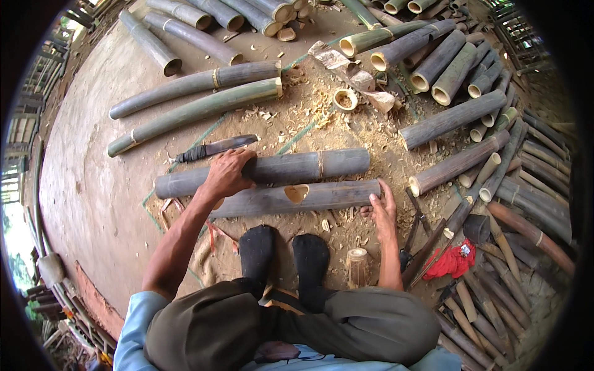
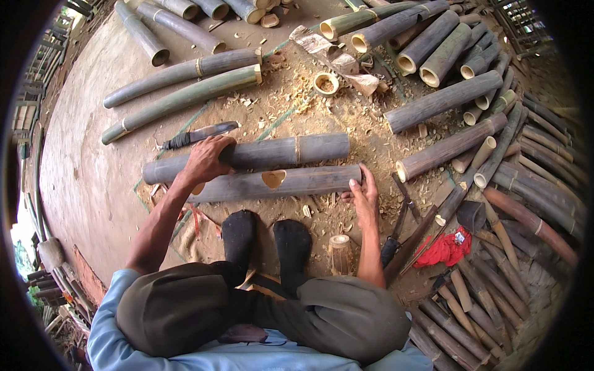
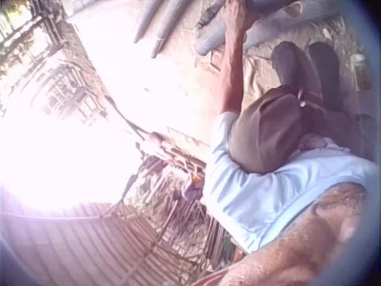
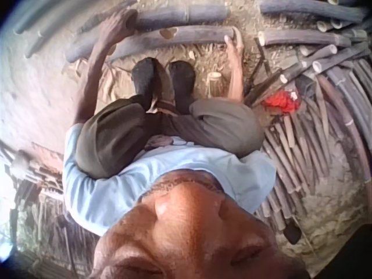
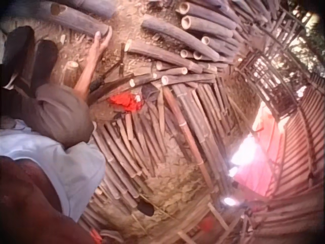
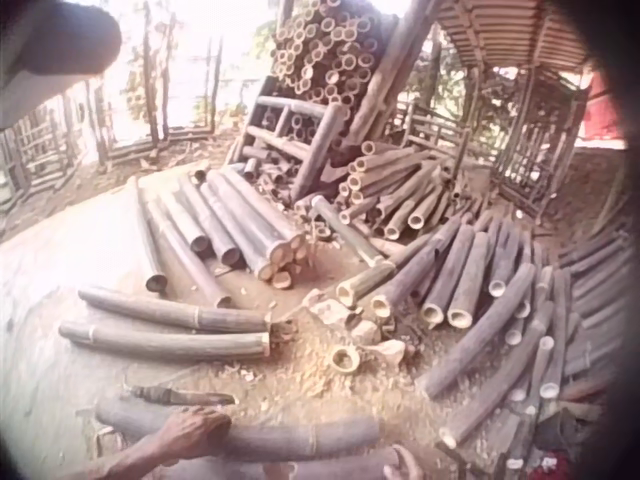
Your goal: The person carves and saws bamboo segments using a knife and a hand saw while sitting on the ground.
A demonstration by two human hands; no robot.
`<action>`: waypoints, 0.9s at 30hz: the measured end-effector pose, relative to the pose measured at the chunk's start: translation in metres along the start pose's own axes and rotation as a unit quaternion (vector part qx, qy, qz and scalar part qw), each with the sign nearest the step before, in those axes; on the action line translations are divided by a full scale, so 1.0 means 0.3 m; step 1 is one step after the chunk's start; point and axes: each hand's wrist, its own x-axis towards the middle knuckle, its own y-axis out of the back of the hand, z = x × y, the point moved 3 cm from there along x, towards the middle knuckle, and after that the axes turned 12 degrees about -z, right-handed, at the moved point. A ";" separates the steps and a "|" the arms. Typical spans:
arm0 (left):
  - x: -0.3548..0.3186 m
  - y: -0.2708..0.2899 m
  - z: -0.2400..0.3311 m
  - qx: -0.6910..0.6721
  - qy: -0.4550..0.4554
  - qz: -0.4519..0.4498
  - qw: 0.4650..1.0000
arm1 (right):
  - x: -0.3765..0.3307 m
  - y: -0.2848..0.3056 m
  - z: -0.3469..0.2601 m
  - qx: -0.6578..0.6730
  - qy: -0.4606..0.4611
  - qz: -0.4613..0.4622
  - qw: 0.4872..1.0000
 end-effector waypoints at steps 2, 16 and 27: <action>0.026 0.007 -0.008 -0.012 -0.001 -0.022 1.000 | 0.022 0.002 -0.013 -0.026 -0.027 -0.034 0.999; -0.124 -0.098 0.169 0.092 0.039 0.006 0.995 | 0.119 -0.045 -0.036 -0.036 -0.105 -0.033 0.993; -0.100 -0.135 0.164 0.088 0.071 0.061 0.992 | 0.136 -0.045 -0.020 -0.032 -0.098 -0.013 0.995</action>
